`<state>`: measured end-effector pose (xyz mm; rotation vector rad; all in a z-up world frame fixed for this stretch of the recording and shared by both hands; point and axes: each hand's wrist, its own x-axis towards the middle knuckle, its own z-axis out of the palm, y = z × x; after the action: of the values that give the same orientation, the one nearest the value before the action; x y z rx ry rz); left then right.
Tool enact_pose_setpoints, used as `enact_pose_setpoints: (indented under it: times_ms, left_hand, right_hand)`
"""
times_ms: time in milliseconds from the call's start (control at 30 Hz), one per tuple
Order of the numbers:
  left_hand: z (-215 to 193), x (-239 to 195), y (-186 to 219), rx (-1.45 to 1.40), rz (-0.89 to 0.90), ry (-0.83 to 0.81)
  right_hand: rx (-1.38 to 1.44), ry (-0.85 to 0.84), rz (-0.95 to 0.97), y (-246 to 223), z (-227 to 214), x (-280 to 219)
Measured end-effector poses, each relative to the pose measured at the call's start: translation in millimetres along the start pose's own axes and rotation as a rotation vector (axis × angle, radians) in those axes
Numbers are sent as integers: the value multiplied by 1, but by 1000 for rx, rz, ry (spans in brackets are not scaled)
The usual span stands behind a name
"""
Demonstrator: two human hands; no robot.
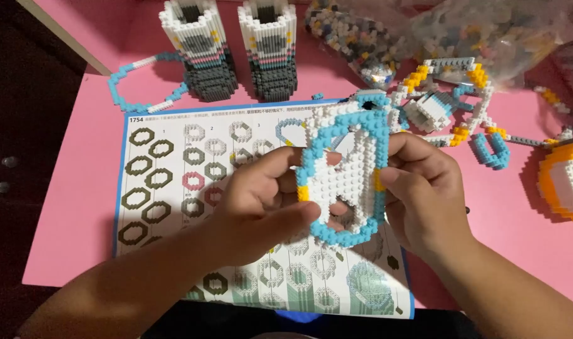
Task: The person assembles a toy made of small plastic beads, following a printed instruction sheet. They use a black hammer-like tool to tap the beads together and then use their hands to press and connect the pieces into a larger structure.
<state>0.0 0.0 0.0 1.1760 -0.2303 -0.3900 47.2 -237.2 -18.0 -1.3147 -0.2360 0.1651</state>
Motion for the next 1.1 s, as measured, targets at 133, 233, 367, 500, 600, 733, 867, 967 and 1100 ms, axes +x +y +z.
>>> enact_pose_setpoints:
  times_ms: [133,233,367,500,600,733,867,967,1100]
  left_hand:
    - [-1,3,-4,43,33,-17]
    - [-4,4,-8,116,99,6]
    - [-4,5,-6,174,128,-9]
    - [-6,6,-8,307,243,-41]
    - [-11,4,-14,241,183,-43]
    - [-11,5,-14,278,97,5]
    - [-2,9,-1,213,10,64]
    - [1,14,7,347,-69,178]
    - [-6,18,12,486,36,319]
  right_hand:
    - [-11,-25,-47,6,-6,4]
    - [72,-44,-40,6,-6,6]
    - [40,-39,-52,9,-10,4]
    - [-23,-54,-123,9,-11,2]
    - [-31,-61,-188,9,-13,-4]
    - [-55,-58,-190,8,-11,-4]
    - [-226,-29,-161,3,-7,-2]
    - [-339,31,-45,-4,-1,1]
    - [-309,-105,137,-15,-2,5]
